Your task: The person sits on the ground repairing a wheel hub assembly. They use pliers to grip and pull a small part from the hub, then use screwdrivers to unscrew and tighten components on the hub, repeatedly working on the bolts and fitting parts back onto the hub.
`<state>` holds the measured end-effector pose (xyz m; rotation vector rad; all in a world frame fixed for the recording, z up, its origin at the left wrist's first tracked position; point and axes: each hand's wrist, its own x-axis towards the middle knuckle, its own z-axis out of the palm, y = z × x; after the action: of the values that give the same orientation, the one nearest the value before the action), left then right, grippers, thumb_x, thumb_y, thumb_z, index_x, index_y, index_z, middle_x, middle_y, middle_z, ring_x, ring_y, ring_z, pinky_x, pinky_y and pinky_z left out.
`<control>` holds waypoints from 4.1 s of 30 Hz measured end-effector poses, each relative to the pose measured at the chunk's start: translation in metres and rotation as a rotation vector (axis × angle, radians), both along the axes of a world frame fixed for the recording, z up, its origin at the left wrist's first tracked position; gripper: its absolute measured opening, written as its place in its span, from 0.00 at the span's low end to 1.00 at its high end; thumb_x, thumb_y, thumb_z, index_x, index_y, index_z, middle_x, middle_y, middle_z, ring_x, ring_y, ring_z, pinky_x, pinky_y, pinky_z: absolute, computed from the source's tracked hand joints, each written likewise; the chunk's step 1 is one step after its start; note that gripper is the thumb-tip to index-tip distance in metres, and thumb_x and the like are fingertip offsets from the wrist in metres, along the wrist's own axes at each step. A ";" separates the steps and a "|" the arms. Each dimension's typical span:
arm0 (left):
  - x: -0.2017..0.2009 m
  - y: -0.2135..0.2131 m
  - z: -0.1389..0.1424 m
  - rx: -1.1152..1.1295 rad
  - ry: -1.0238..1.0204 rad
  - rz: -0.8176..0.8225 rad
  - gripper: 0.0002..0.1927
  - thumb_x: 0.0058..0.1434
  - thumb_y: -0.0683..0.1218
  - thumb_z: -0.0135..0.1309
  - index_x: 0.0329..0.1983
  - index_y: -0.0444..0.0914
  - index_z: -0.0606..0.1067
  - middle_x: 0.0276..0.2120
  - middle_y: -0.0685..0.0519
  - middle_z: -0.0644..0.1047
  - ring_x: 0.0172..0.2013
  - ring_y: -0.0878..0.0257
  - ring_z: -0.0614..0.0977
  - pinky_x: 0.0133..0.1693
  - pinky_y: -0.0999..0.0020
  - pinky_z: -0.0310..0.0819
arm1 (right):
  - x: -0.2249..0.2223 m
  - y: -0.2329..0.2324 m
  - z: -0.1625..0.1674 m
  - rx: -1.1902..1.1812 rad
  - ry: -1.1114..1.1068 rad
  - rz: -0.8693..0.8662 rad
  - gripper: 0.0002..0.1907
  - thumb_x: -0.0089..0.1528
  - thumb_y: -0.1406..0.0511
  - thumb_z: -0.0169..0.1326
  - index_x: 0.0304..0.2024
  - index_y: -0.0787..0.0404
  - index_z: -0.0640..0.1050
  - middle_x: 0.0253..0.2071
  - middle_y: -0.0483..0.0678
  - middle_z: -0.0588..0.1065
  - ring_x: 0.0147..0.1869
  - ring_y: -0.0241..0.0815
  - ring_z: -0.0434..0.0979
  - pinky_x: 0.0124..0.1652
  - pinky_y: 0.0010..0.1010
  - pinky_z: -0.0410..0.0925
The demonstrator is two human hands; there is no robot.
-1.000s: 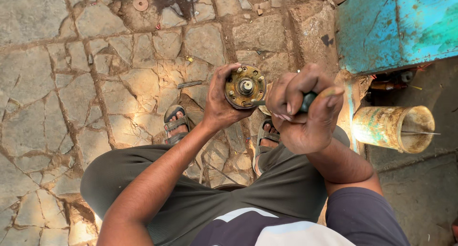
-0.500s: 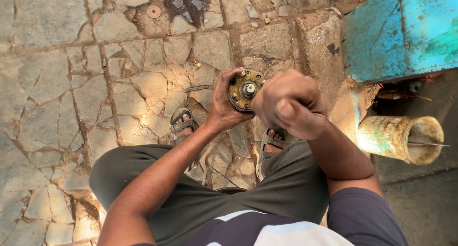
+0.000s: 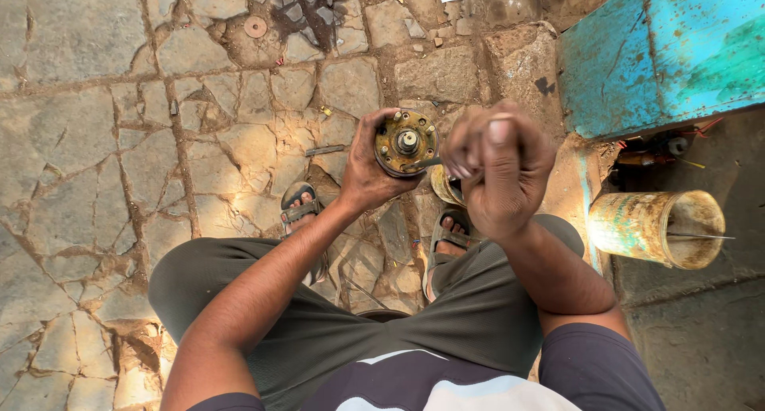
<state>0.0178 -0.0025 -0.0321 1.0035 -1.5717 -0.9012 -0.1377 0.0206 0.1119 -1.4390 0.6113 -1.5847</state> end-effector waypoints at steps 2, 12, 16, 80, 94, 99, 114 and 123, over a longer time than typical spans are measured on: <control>-0.001 0.000 0.000 -0.025 -0.009 0.023 0.49 0.43 0.46 0.77 0.66 0.42 0.63 0.57 0.50 0.71 0.59 0.56 0.76 0.63 0.60 0.72 | 0.002 0.002 0.001 -0.068 -0.004 0.115 0.13 0.81 0.63 0.42 0.45 0.65 0.69 0.31 0.48 0.62 0.30 0.37 0.63 0.29 0.31 0.61; -0.002 -0.003 -0.005 -0.074 0.083 0.004 0.50 0.43 0.46 0.77 0.68 0.42 0.62 0.58 0.49 0.69 0.61 0.53 0.74 0.67 0.59 0.72 | 0.039 -0.008 -0.017 -0.401 -0.023 -0.266 0.14 0.75 0.65 0.39 0.52 0.74 0.56 0.25 0.42 0.60 0.24 0.30 0.56 0.21 0.24 0.56; -0.002 -0.004 -0.005 -0.030 0.101 -0.004 0.49 0.42 0.45 0.76 0.67 0.42 0.63 0.58 0.49 0.70 0.61 0.55 0.75 0.65 0.60 0.73 | 0.032 -0.005 -0.014 -0.094 -0.134 -0.106 0.10 0.80 0.65 0.39 0.46 0.59 0.70 0.28 0.44 0.60 0.24 0.30 0.55 0.22 0.23 0.55; -0.013 0.068 0.074 -0.728 -0.164 -0.617 0.28 0.61 0.59 0.71 0.23 0.43 0.66 0.22 0.57 0.65 0.23 0.62 0.70 0.25 0.66 0.58 | -0.188 -0.049 -0.247 0.140 2.345 -0.231 0.09 0.61 0.59 0.56 0.37 0.52 0.85 0.48 0.47 0.80 0.61 0.47 0.75 0.55 0.47 0.69; -0.001 0.060 0.080 -0.697 -0.135 -0.594 0.28 0.56 0.60 0.70 0.19 0.42 0.65 0.22 0.55 0.65 0.24 0.58 0.69 0.27 0.61 0.57 | -0.253 -0.032 -0.163 0.903 1.280 -0.779 0.17 0.53 0.54 0.74 0.37 0.54 0.85 0.32 0.49 0.79 0.33 0.46 0.80 0.34 0.42 0.72; 0.006 0.062 0.096 -0.588 -0.135 -0.589 0.19 0.51 0.55 0.64 0.36 0.35 0.77 0.25 0.52 0.67 0.27 0.54 0.71 0.29 0.59 0.60 | -0.246 0.043 -0.130 0.790 -0.030 -0.661 0.13 0.69 0.65 0.60 0.50 0.70 0.78 0.39 0.50 0.78 0.42 0.44 0.78 0.46 0.39 0.73; -0.005 0.067 0.081 -0.542 -0.029 -0.507 0.13 0.53 0.45 0.59 0.24 0.37 0.67 0.23 0.49 0.68 0.25 0.52 0.72 0.28 0.56 0.66 | -0.080 0.205 -0.019 0.172 0.532 -0.184 0.13 0.53 0.66 0.64 0.37 0.60 0.75 0.52 0.53 0.72 0.57 0.49 0.76 0.49 0.42 0.78; 0.002 0.060 0.077 -0.558 -0.034 -0.512 0.15 0.45 0.44 0.59 0.19 0.39 0.63 0.19 0.51 0.64 0.21 0.54 0.68 0.24 0.56 0.63 | -0.067 0.186 0.025 -0.371 0.964 -0.099 0.25 0.55 0.66 0.67 0.48 0.60 0.67 0.60 0.65 0.73 0.50 0.54 0.84 0.44 0.37 0.78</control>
<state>0.0198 0.0572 0.0446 0.2217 -2.0004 -0.7076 -0.2052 0.2071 0.1371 -2.5014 0.9591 -1.0188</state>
